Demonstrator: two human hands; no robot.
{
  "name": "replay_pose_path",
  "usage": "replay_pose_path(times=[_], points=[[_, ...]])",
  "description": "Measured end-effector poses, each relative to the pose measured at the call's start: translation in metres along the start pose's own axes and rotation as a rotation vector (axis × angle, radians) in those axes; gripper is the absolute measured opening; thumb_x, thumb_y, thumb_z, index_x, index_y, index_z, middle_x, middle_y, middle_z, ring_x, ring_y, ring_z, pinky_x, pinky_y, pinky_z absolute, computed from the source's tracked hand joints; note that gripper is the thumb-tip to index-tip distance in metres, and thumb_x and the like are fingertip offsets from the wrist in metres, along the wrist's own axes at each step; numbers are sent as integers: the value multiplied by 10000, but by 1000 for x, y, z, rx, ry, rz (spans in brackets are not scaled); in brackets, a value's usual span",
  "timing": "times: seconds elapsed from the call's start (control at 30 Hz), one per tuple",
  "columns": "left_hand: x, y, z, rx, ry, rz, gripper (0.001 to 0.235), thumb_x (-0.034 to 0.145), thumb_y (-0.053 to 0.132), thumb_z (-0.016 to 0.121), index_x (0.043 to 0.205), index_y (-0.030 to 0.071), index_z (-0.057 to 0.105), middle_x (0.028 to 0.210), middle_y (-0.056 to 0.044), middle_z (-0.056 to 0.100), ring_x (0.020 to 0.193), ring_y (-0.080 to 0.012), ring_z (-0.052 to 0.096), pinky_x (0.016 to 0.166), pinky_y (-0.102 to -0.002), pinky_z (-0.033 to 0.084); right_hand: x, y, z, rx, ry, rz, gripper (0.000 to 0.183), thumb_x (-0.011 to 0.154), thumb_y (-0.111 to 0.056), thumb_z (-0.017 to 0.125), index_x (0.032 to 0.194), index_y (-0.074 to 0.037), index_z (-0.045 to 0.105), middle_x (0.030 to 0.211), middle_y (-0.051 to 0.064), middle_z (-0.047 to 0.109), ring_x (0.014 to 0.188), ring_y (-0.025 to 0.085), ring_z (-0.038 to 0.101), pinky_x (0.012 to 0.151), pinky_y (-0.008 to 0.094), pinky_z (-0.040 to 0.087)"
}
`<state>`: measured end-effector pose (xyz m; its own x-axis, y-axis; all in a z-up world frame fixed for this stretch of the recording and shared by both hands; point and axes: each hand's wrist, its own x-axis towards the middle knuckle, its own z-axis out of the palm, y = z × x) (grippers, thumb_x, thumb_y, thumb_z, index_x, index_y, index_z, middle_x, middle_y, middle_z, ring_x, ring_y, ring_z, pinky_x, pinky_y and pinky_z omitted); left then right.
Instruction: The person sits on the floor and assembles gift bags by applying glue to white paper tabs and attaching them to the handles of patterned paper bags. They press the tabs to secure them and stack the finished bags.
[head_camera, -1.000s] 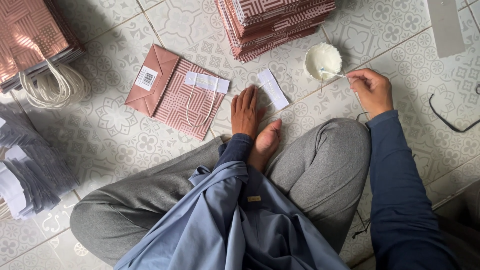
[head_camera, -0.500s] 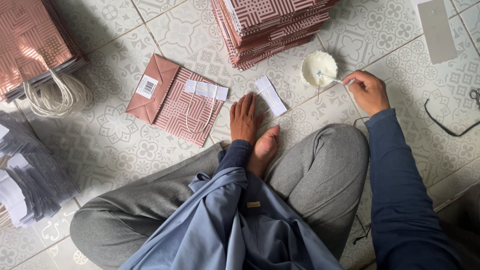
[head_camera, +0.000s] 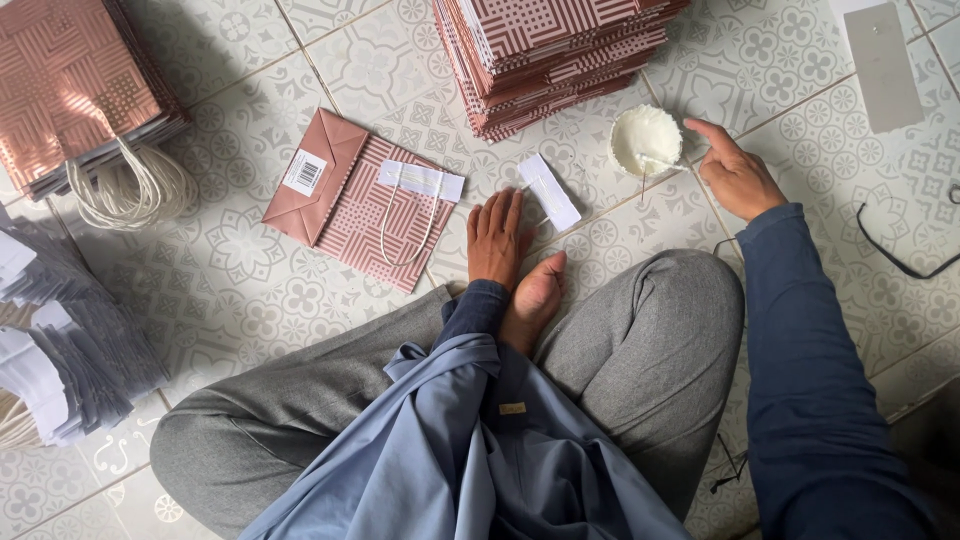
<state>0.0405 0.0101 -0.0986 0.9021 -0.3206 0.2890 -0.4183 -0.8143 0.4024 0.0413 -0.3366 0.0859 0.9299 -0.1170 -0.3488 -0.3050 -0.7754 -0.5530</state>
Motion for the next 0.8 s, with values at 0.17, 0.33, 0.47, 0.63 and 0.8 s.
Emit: replay_pose_path(times=[0.17,0.33,0.47,0.63,0.8], points=[[0,6,-16,-49,62,8,669,969,467,654,1539,186,443,1461,-104,534,1384,-291,490,1212,-488,325,-2,-8,-3,-138,-8,22,719,978,-151,396,1678,-311,355,885,150,600,853,356,551,859,523,478],[-2,10,-27,-70,114,-17,596,1007,526,587,1496,200,495,1459,-97,555,1301,-297,557,1157,-491,390,5,7,1,-319,8,-124,716,1001,-70,465,1693,-227,369,1048,113,735,825,363,647,884,489,528],[0,10,-32,-73,166,-15,569,1021,530,565,1479,195,512,1451,-90,561,1286,-286,574,1135,-487,412,8,9,-4,-393,2,-154,655,1023,-63,468,1660,-214,459,791,144,702,711,312,596,786,457,529],[-2,11,-38,-69,201,-23,537,1026,526,553,1443,188,540,1427,-92,569,1260,-292,590,1100,-503,444,21,42,2,-357,-37,-76,528,1020,-28,464,1494,-202,621,1281,180,707,997,324,680,936,366,519],[-1,16,-54,-216,222,-12,516,1048,463,556,1447,138,522,1431,-128,548,1230,-325,599,1050,-507,466,5,25,-3,-476,148,-316,574,972,-84,649,1540,-125,577,1490,273,478,1308,471,494,1053,579,449]])
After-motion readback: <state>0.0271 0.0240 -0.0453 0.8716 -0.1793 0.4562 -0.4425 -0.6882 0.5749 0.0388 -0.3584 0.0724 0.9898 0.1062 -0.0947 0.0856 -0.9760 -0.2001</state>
